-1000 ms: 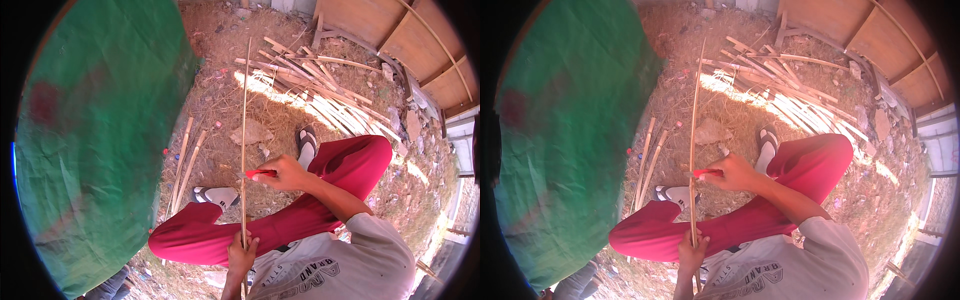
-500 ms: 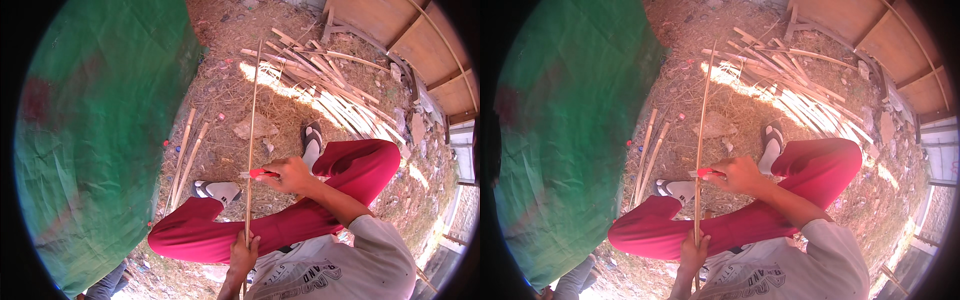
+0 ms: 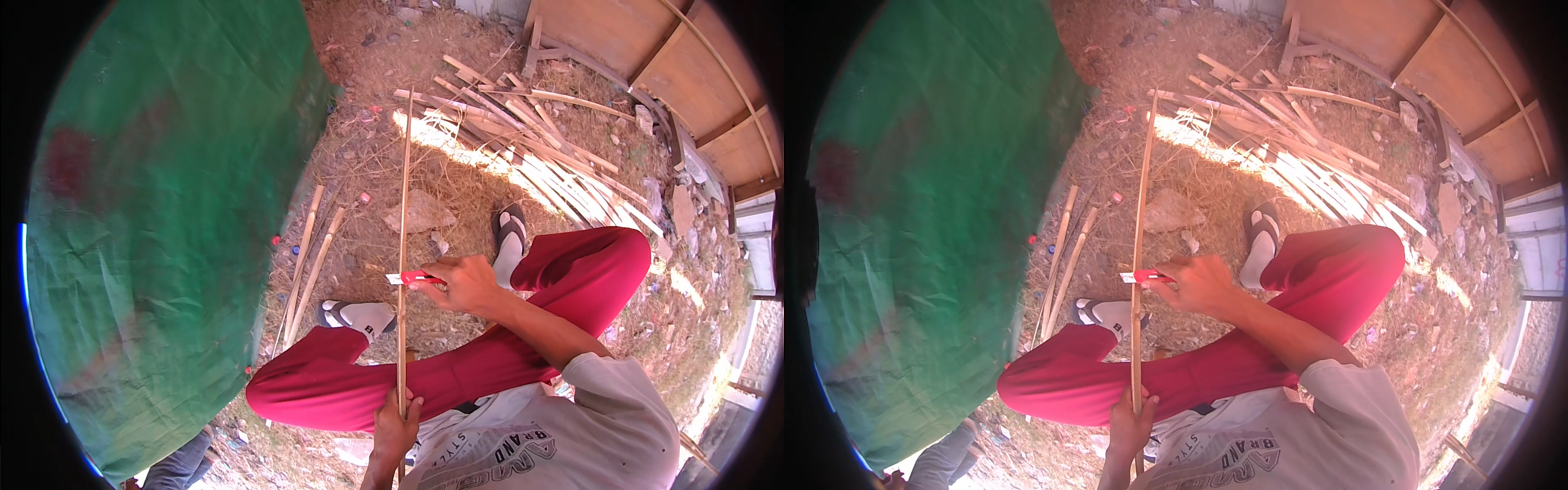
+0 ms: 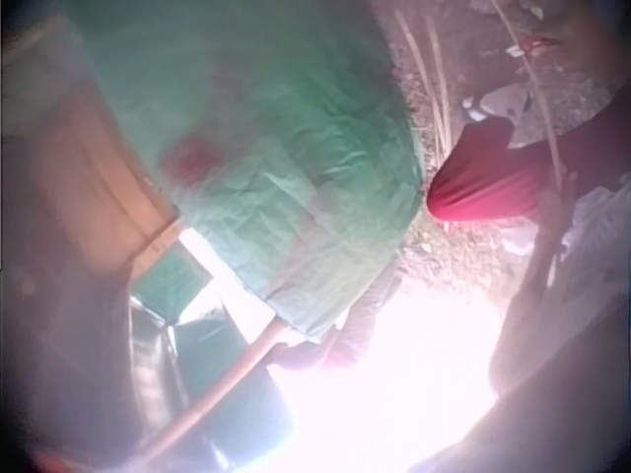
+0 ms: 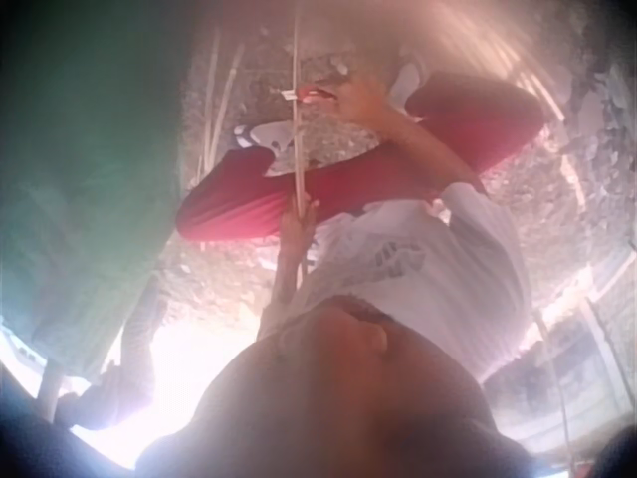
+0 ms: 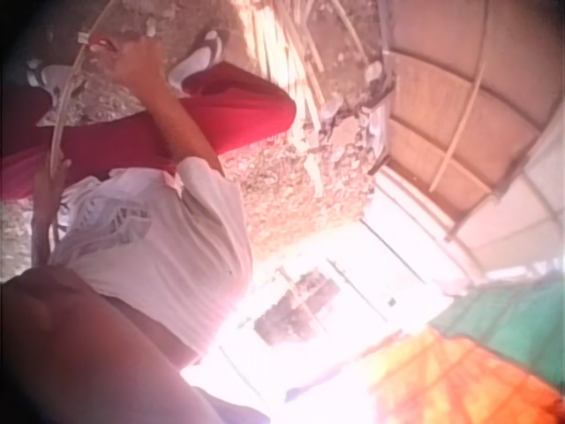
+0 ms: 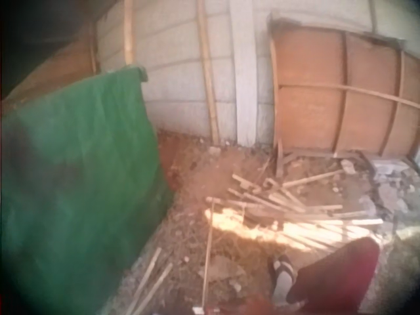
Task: The person sits on the ground and uses a red utility knife to shave thin strips from a long wooden stick. They hold the stick with their left hand and repeatedly scrape the blade along its length to remove the outer layer.
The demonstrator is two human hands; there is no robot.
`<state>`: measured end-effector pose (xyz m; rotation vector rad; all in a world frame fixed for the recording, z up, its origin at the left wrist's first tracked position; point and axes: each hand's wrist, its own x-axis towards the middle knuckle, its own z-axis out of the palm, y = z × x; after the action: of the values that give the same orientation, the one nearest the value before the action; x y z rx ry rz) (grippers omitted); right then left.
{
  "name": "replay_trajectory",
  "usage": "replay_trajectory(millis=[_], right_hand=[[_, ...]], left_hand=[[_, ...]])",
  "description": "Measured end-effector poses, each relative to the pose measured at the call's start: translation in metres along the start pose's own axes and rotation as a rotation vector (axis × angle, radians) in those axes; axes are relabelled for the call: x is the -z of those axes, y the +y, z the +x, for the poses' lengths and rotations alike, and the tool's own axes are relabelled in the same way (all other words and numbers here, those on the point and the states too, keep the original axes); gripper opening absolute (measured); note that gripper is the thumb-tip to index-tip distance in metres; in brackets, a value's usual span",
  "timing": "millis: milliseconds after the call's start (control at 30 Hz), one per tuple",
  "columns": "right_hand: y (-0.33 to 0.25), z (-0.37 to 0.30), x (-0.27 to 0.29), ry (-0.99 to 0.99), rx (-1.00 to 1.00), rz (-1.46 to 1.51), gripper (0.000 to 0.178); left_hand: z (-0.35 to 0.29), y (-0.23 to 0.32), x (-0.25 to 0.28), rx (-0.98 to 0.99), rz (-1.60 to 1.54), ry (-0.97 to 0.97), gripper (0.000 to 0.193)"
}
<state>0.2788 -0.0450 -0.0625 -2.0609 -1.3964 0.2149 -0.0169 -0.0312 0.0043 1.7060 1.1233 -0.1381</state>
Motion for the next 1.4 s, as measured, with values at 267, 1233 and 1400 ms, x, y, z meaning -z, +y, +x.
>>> replay_trajectory(millis=[267,1233,1400], right_hand=[[0.006,0.005,0.004,-0.026,-0.131,-0.017,0.037],[0.042,0.031,0.040,-0.024,-0.306,0.036,0.044],[-0.011,-0.005,0.025,-0.179,-0.089,0.227,0.045]], left_hand=[[-0.003,0.005,0.001,0.069,0.056,-0.022,0.021],[-0.080,-0.093,0.025,-0.148,0.212,-0.023,0.019],[-0.032,-0.046,0.014,-0.014,0.016,-0.023,0.019]])
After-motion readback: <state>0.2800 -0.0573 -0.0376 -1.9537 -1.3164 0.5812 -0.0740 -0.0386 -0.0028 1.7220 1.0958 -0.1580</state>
